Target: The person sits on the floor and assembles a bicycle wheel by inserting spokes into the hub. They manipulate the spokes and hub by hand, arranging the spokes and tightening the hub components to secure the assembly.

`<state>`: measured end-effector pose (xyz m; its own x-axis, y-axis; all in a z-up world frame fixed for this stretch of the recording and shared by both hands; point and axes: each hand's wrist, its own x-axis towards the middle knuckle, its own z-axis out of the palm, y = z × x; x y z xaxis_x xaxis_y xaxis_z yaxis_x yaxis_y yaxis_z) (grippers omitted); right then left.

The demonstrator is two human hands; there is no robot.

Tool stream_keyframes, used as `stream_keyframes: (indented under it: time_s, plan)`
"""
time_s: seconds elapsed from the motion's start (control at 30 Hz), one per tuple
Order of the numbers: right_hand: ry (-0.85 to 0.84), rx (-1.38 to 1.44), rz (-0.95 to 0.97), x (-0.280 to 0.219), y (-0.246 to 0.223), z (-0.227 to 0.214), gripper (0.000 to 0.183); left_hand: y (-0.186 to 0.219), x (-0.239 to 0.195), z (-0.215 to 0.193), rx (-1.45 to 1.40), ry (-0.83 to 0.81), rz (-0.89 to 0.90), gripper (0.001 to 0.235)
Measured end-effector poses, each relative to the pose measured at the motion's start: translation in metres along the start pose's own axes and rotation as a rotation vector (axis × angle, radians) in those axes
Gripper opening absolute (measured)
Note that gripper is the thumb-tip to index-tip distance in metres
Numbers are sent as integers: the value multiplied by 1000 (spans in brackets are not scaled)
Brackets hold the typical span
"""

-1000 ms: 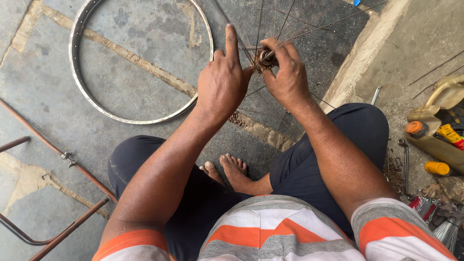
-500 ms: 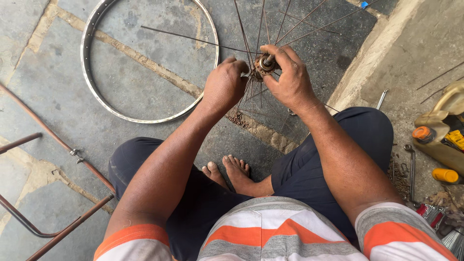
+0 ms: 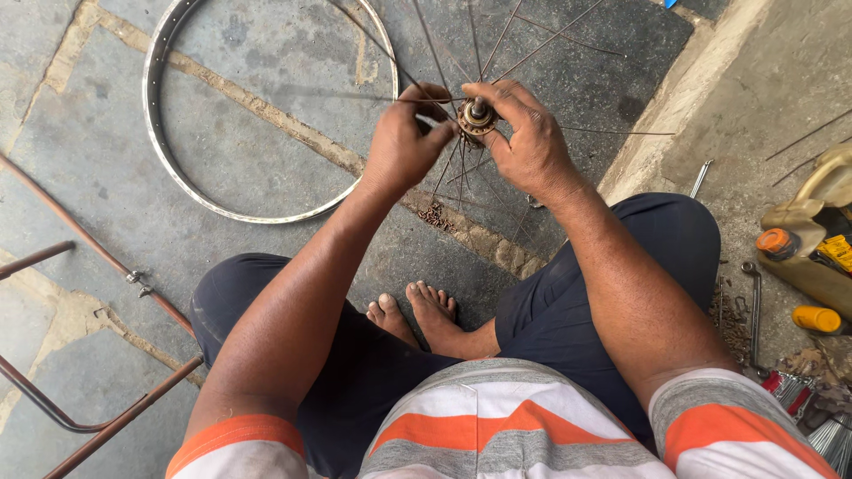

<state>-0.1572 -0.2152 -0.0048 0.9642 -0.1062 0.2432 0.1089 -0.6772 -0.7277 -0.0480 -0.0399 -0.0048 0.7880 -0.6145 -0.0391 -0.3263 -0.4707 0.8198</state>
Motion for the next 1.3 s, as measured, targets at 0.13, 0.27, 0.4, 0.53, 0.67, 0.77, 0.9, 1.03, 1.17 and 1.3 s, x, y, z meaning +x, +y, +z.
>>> stream_keyframes:
  time_s: [0.13, 0.27, 0.4, 0.53, 0.67, 0.77, 0.9, 1.03, 1.17, 1.3]
  plan:
    - [5, 37, -6, 2, -2, 4, 50, 5, -4, -4, -311, 15, 7, 27]
    - [35, 194, 69, 1, -1, 3, 41, 2, 2, -3, -261, 107, 29, 32]
    - [27, 119, 38, 1, -3, 7, 38, -9, 10, -1, -610, 157, -274, 18]
    - [34, 64, 16, 3, -1, 11, 38, -15, 5, 11, -376, 181, -145, 11]
    - [11, 130, 59, 1, -1, 16, 36, -20, 1, 11, -336, 261, -209, 13]
    - [-25, 144, 31, 1, -3, 15, 39, -20, 6, 7, -280, 327, -181, 15]
    - [-4, 44, -26, -1, -8, 23, 38, -19, 5, 4, -162, 376, -106, 19]
    - [-24, 56, -23, -3, -9, 26, 38, -17, 2, 7, -48, 304, -224, 32]
    - [-84, 2, -27, -5, -10, 31, 43, -19, 6, 1, -27, 494, -180, 27]
    - [-135, 3, -22, -9, -15, 41, 43, -27, 18, -21, 69, 661, -69, 24]
